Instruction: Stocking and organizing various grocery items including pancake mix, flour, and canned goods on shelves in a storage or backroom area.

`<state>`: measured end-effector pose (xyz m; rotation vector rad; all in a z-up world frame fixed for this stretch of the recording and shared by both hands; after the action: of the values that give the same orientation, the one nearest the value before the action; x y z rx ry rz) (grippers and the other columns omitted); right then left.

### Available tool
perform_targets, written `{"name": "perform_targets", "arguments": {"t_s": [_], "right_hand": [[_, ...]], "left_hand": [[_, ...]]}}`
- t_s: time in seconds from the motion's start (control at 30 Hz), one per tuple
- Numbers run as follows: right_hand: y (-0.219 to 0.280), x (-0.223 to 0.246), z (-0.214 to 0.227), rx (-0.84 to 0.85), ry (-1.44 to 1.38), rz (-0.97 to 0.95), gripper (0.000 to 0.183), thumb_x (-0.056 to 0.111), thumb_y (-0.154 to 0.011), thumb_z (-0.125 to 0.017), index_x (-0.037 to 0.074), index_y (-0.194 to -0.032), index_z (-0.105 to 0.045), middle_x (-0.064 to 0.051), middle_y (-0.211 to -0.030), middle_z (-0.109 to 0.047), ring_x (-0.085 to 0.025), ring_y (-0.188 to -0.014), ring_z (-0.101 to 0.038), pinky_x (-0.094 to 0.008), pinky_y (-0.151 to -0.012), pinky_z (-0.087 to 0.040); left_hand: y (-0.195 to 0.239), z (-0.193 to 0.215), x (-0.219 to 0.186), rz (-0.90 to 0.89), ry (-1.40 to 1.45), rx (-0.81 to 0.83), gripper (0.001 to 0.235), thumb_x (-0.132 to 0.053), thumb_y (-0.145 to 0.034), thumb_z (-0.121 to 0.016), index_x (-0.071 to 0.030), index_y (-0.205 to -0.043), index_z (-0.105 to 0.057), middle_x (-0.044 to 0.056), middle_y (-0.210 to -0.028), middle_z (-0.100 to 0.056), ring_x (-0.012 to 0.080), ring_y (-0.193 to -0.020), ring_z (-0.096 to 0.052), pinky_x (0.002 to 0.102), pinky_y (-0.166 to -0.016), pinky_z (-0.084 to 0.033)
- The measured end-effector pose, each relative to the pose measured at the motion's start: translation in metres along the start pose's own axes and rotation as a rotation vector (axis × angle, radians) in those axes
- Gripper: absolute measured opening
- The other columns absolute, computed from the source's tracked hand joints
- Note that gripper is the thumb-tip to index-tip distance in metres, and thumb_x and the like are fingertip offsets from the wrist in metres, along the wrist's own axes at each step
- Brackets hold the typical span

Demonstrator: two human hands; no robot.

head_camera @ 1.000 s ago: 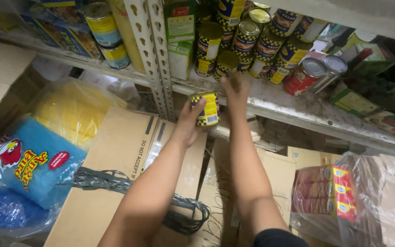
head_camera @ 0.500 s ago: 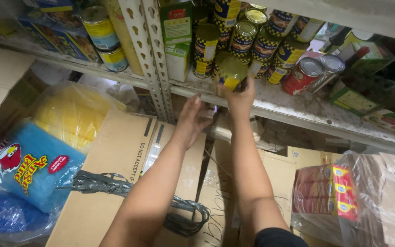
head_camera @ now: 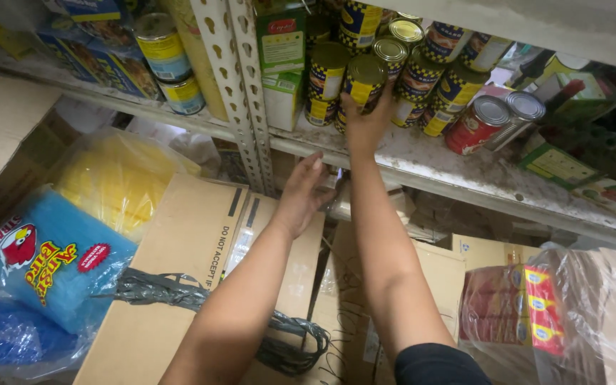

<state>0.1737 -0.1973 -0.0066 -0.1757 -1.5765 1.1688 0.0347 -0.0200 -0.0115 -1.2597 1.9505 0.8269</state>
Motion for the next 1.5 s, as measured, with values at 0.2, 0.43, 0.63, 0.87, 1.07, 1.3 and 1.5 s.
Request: {"name": "perform_targets", "arguments": {"t_s": [0.2,0.43,0.63,0.87,1.07,1.3,1.5], "right_hand": [[0.008,-0.004,-0.002,0.061,0.089,-0.072,0.103,0.026,-0.066,-0.099,0.0,-0.148,-0.042,-0.025,-0.139,-0.054,-0.045,-0.129,-0.05,-0.049,-0.111,-0.039],[0.0,0.012,0.009,0.076,0.026,-0.13,0.098,0.022,-0.061,-0.098,-0.001,-0.142,-0.048,-0.024,-0.134,-0.059,-0.042,-0.125,-0.055,-0.046,-0.109,-0.043],[-0.001,0.02,0.014,0.097,-0.006,-0.137,0.085,0.023,-0.063,-0.097,-0.001,-0.133,-0.057,-0.022,-0.126,-0.065,-0.04,-0.118,-0.061,-0.046,-0.103,-0.047],[-0.006,0.018,0.017,0.101,-0.015,-0.108,0.077,0.026,-0.069,-0.097,-0.001,-0.13,-0.06,-0.022,-0.122,-0.068,-0.039,-0.114,-0.064,-0.045,-0.1,-0.05],[-0.009,0.016,0.017,0.125,0.0,-0.114,0.079,0.027,-0.063,-0.099,-0.002,-0.126,-0.061,-0.023,-0.118,-0.069,-0.039,-0.11,-0.066,-0.045,-0.097,-0.051],[-0.008,0.015,0.015,0.141,-0.033,-0.109,0.076,0.026,-0.064,-0.098,-0.002,-0.124,-0.061,-0.022,-0.117,-0.07,-0.039,-0.109,-0.067,-0.045,-0.096,-0.052],[0.016,0.019,0.029,0.066,0.014,-0.067,0.087,0.027,-0.071,-0.097,-0.005,-0.138,-0.05,-0.025,-0.127,-0.063,-0.04,-0.117,-0.061,-0.048,-0.099,-0.05]], "left_hand": [[0.003,-0.004,-0.003,-0.016,-0.019,0.007,0.066,-0.048,-0.091,-0.068,-0.017,-0.147,-0.049,0.008,-0.145,-0.048,0.0311,-0.138,-0.041,0.051,-0.103,-0.045],[0.001,-0.004,-0.003,-0.021,-0.025,0.015,0.064,-0.047,-0.093,-0.066,-0.018,-0.147,-0.048,0.007,-0.146,-0.049,0.0277,-0.139,-0.043,0.05,-0.107,-0.044],[0.011,-0.013,-0.015,0.012,-0.079,-0.005,0.067,-0.047,-0.095,-0.062,-0.015,-0.151,-0.043,0.012,-0.153,-0.043,0.0305,-0.144,-0.039,0.05,-0.111,-0.042],[0.01,-0.011,-0.01,-0.007,-0.069,0.003,0.066,-0.043,-0.096,-0.061,-0.013,-0.151,-0.043,0.013,-0.151,-0.044,0.0311,-0.141,-0.042,0.049,-0.109,-0.043],[0.007,-0.011,-0.008,-0.008,-0.08,-0.003,0.064,-0.041,-0.096,-0.062,-0.012,-0.15,-0.044,0.012,-0.148,-0.047,0.0295,-0.138,-0.043,0.049,-0.108,-0.044],[0.006,-0.009,-0.006,-0.011,-0.099,-0.005,0.062,-0.04,-0.096,-0.063,-0.014,-0.149,-0.046,0.009,-0.149,-0.048,0.0265,-0.137,-0.046,0.045,-0.105,-0.045],[0.006,-0.01,-0.006,-0.022,-0.109,-0.006,0.06,-0.041,-0.096,-0.063,-0.015,-0.148,-0.047,0.005,-0.146,-0.05,0.022,-0.135,-0.047,0.044,-0.104,-0.046]]}}
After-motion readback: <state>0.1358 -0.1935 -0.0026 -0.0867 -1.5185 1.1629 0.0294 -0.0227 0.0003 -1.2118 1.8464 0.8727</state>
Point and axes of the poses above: each hand's wrist, its own y-axis away from the middle knuckle, its own z-axis out of the back of the hand, x = y × z, the point moved 3 cm from there along -y, towards the middle knuckle
